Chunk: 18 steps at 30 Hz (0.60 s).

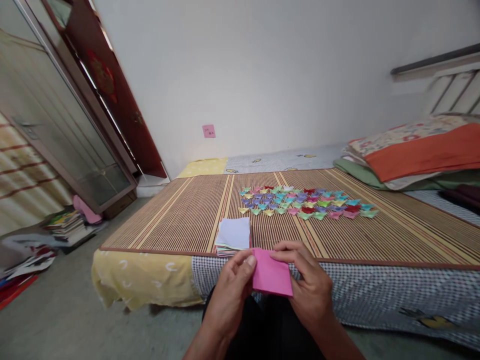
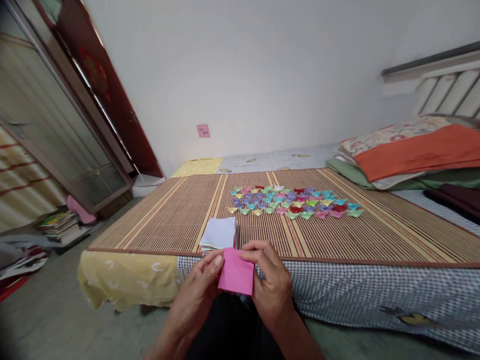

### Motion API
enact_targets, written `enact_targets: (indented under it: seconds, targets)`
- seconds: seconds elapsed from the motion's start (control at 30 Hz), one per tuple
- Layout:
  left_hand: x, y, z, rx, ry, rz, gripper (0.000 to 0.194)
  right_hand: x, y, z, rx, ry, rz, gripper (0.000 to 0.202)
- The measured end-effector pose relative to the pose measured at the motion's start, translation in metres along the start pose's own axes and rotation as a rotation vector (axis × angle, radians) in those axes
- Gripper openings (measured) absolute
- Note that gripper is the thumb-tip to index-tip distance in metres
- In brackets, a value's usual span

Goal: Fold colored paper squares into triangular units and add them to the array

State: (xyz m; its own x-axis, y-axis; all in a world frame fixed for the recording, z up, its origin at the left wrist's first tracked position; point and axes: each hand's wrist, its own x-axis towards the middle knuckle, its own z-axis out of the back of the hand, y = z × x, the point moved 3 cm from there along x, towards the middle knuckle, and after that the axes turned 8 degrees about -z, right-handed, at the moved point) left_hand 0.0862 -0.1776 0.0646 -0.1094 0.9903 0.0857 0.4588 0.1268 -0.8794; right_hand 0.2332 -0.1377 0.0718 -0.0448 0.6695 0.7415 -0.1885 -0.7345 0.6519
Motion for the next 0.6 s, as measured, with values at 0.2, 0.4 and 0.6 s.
enact_targets:
  seconds: [0.2, 0.4, 0.6]
  targets:
    - [0.008, 0.003, -0.004, -0.057, -0.003, 0.010, 0.035, 0.002, -0.005, 0.000, 0.172, 0.079, -0.135, 0.020]
    - [-0.001, -0.002, -0.001, 0.157, -0.042, -0.109, 0.044, -0.001, -0.022, -0.006, 0.394, 0.042, -0.455, 0.013]
    - [-0.008, 0.004, -0.013, 0.264, -0.118, -0.220, 0.073, -0.001, -0.017, -0.003, 0.051, -0.180, -0.245, 0.021]
